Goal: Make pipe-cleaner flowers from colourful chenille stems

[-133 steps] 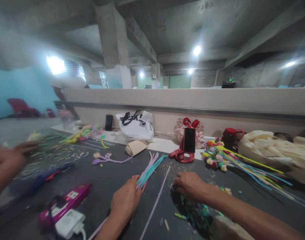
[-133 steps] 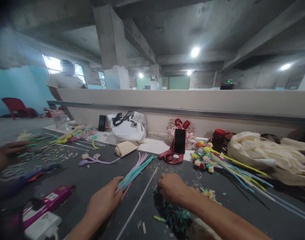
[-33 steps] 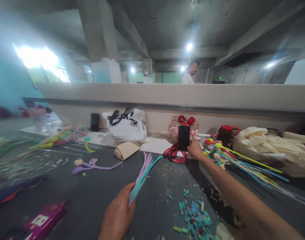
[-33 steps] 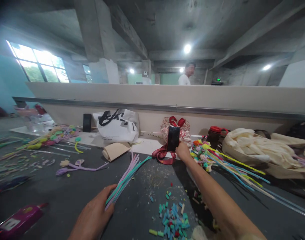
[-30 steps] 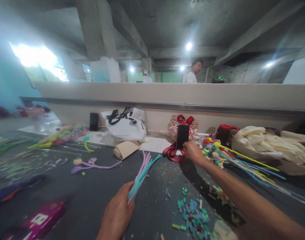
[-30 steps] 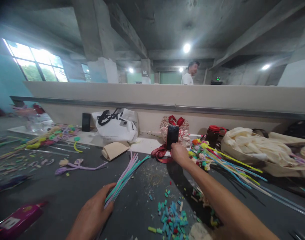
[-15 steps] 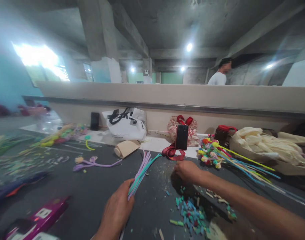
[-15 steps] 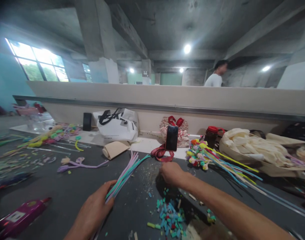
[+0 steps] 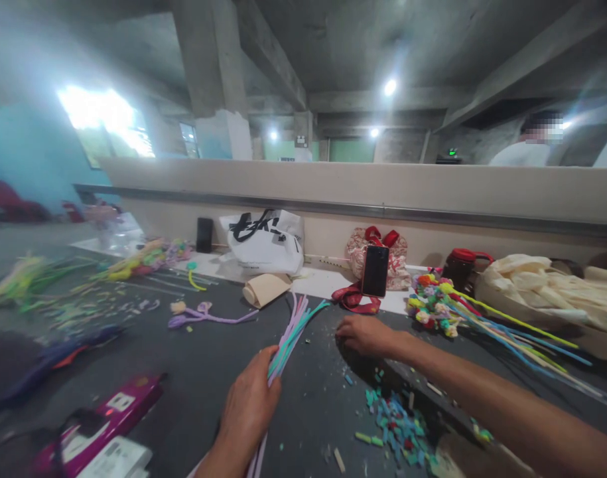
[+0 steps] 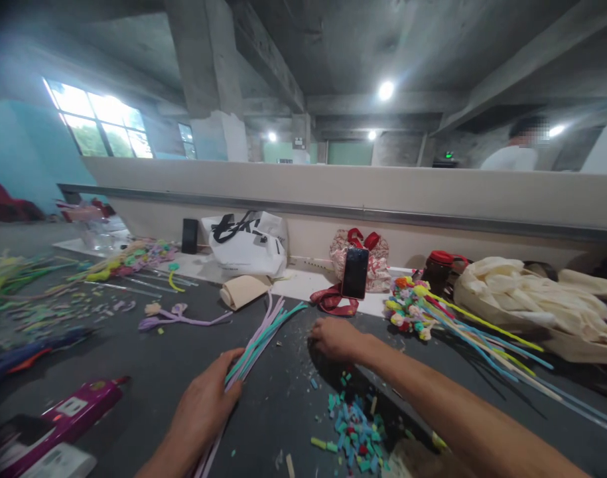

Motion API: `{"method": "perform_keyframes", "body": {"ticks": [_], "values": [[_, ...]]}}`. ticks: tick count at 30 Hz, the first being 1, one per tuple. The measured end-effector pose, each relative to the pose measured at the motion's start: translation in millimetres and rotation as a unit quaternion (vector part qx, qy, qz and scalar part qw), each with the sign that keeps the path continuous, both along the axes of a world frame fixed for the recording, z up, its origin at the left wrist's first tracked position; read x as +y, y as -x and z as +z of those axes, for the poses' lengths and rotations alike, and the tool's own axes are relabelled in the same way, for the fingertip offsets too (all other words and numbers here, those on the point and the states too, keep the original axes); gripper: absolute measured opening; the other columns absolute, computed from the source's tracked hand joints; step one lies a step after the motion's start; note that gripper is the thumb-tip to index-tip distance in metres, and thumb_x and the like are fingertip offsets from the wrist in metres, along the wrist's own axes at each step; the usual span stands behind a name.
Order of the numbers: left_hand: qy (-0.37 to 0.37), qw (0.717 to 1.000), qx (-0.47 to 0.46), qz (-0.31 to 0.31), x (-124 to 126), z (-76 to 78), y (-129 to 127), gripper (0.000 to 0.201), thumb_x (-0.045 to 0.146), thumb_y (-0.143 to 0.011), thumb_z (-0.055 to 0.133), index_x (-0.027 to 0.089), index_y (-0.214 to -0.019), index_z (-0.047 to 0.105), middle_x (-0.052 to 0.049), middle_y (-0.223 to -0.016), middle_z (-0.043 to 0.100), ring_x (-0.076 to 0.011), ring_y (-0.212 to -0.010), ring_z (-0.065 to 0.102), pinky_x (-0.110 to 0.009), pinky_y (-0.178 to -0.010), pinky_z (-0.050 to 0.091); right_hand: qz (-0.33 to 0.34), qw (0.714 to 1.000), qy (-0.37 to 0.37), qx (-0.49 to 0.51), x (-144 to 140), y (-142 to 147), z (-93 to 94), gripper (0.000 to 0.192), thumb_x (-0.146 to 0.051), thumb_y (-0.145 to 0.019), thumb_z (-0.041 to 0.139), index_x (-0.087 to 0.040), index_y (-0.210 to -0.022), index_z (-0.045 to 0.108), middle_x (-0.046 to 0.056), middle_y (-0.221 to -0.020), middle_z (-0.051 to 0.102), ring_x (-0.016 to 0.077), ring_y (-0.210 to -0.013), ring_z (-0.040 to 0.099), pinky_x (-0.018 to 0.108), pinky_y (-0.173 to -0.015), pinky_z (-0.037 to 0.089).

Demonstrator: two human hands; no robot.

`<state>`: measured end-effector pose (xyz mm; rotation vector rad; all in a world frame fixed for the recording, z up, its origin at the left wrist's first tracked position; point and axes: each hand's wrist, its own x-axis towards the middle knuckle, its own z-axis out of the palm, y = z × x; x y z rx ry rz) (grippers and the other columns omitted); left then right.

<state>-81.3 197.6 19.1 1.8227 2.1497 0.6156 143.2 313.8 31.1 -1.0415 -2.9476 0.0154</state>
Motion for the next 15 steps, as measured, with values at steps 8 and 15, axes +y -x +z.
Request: {"method": "perform_keyframes", "body": {"ticks": [8, 15], "values": [[-0.011, 1.0, 0.003, -0.009, -0.2, 0.7, 1.4, 0.04, 0.014, -0.07, 0.039, 0.019, -0.11, 0.045, -0.005, -0.109, 0.058, -0.0215, -0.096, 0.055, -0.03, -0.08, 0.039, 0.012, 0.998, 0.061, -0.009, -48.9, -54.1, 13.5, 0.028, -0.014, -0.078, 0.042, -0.02, -0.099, 0.059, 0.005, -0.094, 0.06, 0.0162, -0.084, 0.056, 0.024, -0.071, 0.041], [0.007, 1.0, 0.018, -0.01, -0.1, 3.1, 0.2, 0.041, 0.014, -0.07, 0.038, 0.02, -0.111, 0.044, -0.004, -0.109, 0.058, -0.0222, -0.096, 0.055, -0.03, -0.079, 0.039, -0.028, 0.996, 0.088, 0.004, -55.9, -63.1, 14.6, 0.049, -0.016, -0.064, 0.055, -0.023, -0.112, 0.05, 0.005, -0.102, 0.054, 0.0181, -0.087, 0.054, 0.023, -0.07, 0.04]]}}
